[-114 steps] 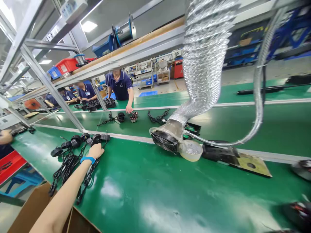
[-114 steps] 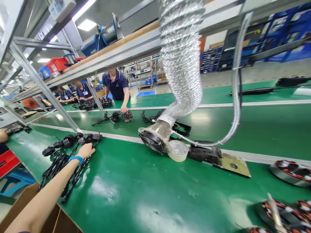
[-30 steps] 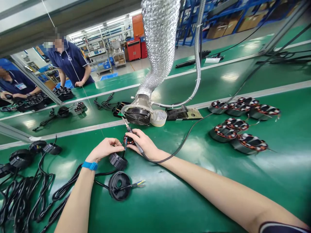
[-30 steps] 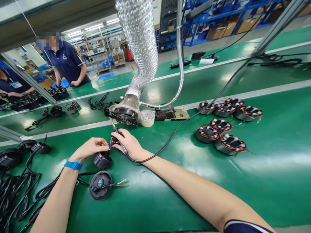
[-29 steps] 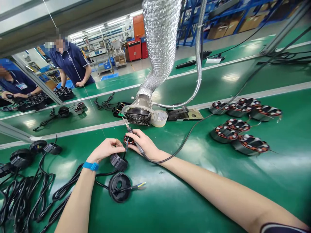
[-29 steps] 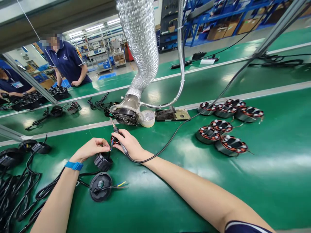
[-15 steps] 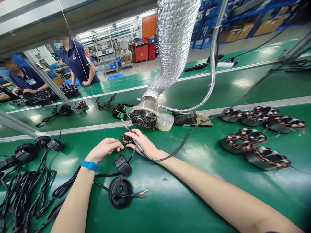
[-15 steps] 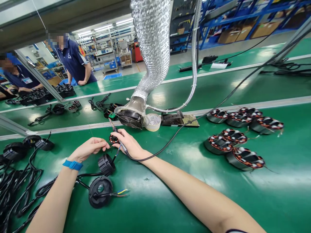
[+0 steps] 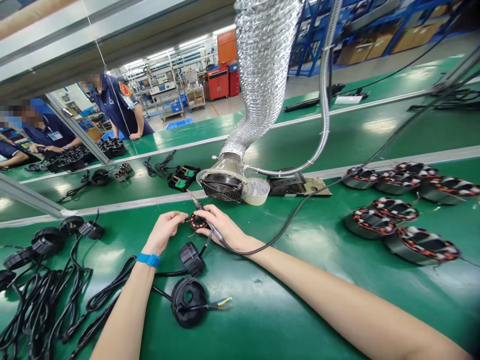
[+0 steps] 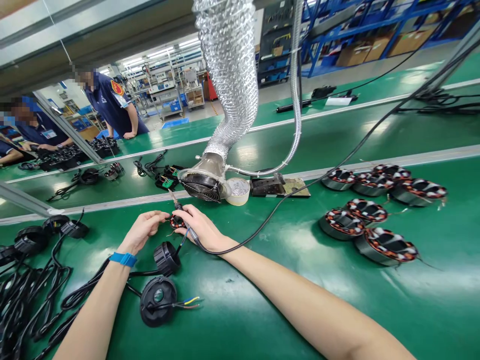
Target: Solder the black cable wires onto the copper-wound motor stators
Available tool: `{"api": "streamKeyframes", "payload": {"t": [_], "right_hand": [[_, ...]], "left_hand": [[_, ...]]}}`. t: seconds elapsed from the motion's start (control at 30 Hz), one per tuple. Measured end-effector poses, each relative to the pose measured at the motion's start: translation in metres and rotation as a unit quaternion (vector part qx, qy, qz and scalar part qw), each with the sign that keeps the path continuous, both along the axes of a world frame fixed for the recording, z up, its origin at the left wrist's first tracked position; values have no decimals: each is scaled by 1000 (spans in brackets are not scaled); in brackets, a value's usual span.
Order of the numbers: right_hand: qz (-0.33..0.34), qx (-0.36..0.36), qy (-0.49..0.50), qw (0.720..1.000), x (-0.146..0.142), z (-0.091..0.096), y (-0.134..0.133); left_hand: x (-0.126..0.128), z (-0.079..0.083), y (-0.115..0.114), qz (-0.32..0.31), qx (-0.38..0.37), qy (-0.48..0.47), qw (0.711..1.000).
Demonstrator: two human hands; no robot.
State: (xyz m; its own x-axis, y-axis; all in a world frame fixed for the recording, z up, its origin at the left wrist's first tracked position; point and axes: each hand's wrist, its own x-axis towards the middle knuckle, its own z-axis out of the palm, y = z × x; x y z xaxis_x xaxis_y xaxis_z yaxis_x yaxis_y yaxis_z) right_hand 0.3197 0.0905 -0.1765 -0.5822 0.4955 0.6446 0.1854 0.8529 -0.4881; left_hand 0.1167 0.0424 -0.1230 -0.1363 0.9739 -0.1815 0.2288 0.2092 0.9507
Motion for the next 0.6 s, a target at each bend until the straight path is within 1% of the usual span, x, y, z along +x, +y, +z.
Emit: {"api": "streamKeyframes", "payload": {"t": [0.1,0.17,0.23,0.3,0.4,0.5,0.6], "right_hand": [[9,-11,6,1000,1,0,0],[18,-18,6,1000,1,0,0],[33,-25,4,999,1,1,0],[44,-31,4,999,1,2,0],[43,-35,4,998,1,4,1],[42,-37,3,998,1,5,1],[44,-40,4,998,2,6,1]], "left_hand": [[4,-4,1,-26,-4,40,999],[6,-5,1,-30,1,55,998],[4,-4,0,-32,3,70,997],[-1,-2,-1,-43,2,108,993],[-7,3,-3,-75,12,156,985],[-11,8,-4,-100,4,156,983],[-14,12,-5,-105,-46,132,985]]}}
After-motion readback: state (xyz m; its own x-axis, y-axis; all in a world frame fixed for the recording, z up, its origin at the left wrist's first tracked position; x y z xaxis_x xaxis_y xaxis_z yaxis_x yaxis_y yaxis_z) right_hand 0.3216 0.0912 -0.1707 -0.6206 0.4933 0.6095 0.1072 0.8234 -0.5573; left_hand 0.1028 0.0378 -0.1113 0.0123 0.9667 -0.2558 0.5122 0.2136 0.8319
